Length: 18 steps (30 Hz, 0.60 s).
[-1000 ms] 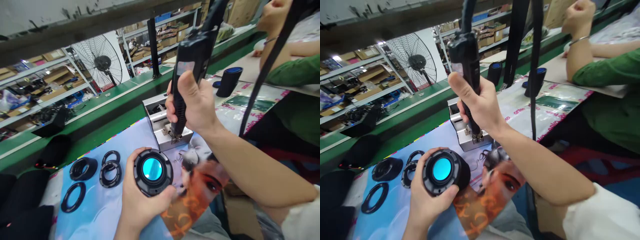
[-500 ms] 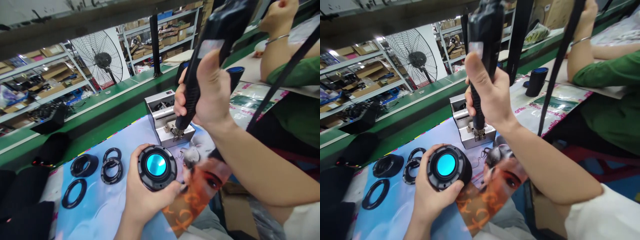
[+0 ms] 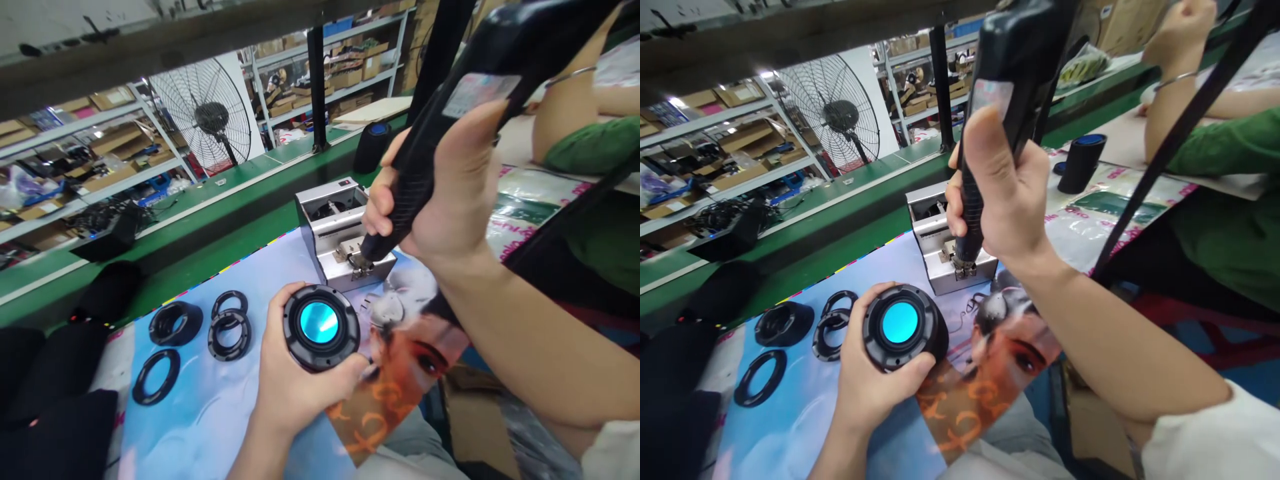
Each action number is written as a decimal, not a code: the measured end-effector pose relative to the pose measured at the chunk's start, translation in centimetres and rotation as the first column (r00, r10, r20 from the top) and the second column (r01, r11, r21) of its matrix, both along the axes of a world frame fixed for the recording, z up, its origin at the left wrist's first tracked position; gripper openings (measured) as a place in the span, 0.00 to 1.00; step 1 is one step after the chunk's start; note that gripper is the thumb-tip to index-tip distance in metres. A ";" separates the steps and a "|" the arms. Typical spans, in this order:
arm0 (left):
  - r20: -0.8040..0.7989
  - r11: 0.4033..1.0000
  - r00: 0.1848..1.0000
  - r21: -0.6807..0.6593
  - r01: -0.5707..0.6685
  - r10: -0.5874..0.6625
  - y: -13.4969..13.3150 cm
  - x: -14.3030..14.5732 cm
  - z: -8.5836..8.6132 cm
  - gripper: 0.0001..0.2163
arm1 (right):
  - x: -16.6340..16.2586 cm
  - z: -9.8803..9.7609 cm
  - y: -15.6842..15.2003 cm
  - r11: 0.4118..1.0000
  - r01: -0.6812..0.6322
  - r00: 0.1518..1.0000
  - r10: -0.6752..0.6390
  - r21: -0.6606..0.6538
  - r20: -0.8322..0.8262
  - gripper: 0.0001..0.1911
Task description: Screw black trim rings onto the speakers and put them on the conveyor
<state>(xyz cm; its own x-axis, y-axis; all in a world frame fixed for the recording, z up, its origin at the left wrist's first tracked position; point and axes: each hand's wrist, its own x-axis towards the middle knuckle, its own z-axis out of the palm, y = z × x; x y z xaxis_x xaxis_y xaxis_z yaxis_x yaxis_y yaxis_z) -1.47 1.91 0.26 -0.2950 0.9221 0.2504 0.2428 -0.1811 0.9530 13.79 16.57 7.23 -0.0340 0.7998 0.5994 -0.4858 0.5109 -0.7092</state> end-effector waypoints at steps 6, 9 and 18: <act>-0.017 0.999 0.999 -0.019 0.030 -0.030 0.0 -0.1 0.3 0.34 | -0.9 -1.6 0.8 0.998 0.014 1.000 -0.016 0.055 0.026 0.27; -0.007 0.999 0.999 -0.008 0.031 -0.032 0.0 -0.3 0.1 0.33 | -0.7 -2.2 0.5 0.999 -0.045 0.998 0.045 -0.006 0.047 0.26; -0.086 0.993 0.991 0.048 0.108 -0.104 0.2 -1.1 -0.5 0.35 | -0.2 -1.1 0.0 0.996 0.059 0.998 -0.056 0.060 -0.039 0.32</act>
<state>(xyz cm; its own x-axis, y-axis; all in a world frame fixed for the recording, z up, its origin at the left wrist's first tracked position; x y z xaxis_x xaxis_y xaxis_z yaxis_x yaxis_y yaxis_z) -2.60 2.07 -0.25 -0.1724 0.9319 0.3190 0.2974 -0.2595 0.9188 13.58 16.56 6.10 0.0342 0.7616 0.6472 -0.4799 0.5805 -0.6578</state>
